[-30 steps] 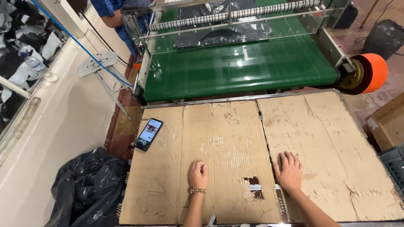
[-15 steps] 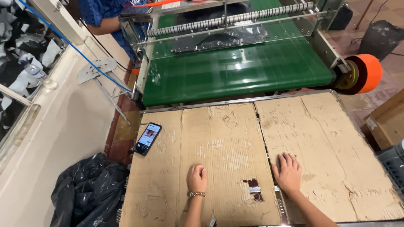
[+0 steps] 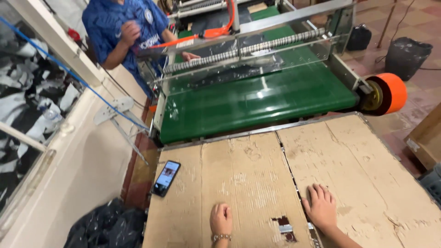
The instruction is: Catching plastic bags from a machine, folding them on a table, and placing them into a storage bin
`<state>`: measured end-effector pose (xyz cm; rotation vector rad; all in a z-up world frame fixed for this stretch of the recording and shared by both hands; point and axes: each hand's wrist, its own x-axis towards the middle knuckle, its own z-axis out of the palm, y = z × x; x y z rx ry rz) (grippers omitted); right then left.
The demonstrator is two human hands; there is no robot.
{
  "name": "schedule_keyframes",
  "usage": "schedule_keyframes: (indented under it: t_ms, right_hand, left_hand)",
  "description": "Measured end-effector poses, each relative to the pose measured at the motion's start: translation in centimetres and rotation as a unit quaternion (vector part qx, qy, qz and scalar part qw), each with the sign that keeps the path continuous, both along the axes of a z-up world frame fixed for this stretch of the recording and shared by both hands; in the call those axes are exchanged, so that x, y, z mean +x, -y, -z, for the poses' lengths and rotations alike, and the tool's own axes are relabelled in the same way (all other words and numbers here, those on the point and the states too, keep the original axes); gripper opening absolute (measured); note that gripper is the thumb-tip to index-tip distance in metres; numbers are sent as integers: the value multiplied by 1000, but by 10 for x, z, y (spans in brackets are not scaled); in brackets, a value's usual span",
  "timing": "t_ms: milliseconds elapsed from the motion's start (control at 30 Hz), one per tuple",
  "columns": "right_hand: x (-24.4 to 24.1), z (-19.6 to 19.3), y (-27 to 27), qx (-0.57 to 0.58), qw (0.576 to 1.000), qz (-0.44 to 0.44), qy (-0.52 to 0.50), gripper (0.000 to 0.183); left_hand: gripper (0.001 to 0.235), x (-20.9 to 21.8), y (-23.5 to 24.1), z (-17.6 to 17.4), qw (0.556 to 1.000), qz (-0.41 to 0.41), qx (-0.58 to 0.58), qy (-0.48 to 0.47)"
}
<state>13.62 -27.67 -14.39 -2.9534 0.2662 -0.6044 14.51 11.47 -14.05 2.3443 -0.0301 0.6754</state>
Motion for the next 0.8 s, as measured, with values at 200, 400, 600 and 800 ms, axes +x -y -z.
schedule_keyframes:
  t_ms: [200,400,600,800]
  right_hand:
    - [1,2,-1,-9,1000,6,14,59]
    - [1,2,-1,-1,1000,6,12,60]
    - [2,5,-1,-5,1000,8,20,59]
    - [2,4,-1,0,1000,10,-8,60]
  left_hand:
    - [3,2,0,9,1000,-27,6,-13]
    - [3,4,0,16,999,-32,-4,-23]
    - [3,4,-1,17,1000,-24,-2,-6]
    - [4,5,-1,20,999,-26,-25,-23]
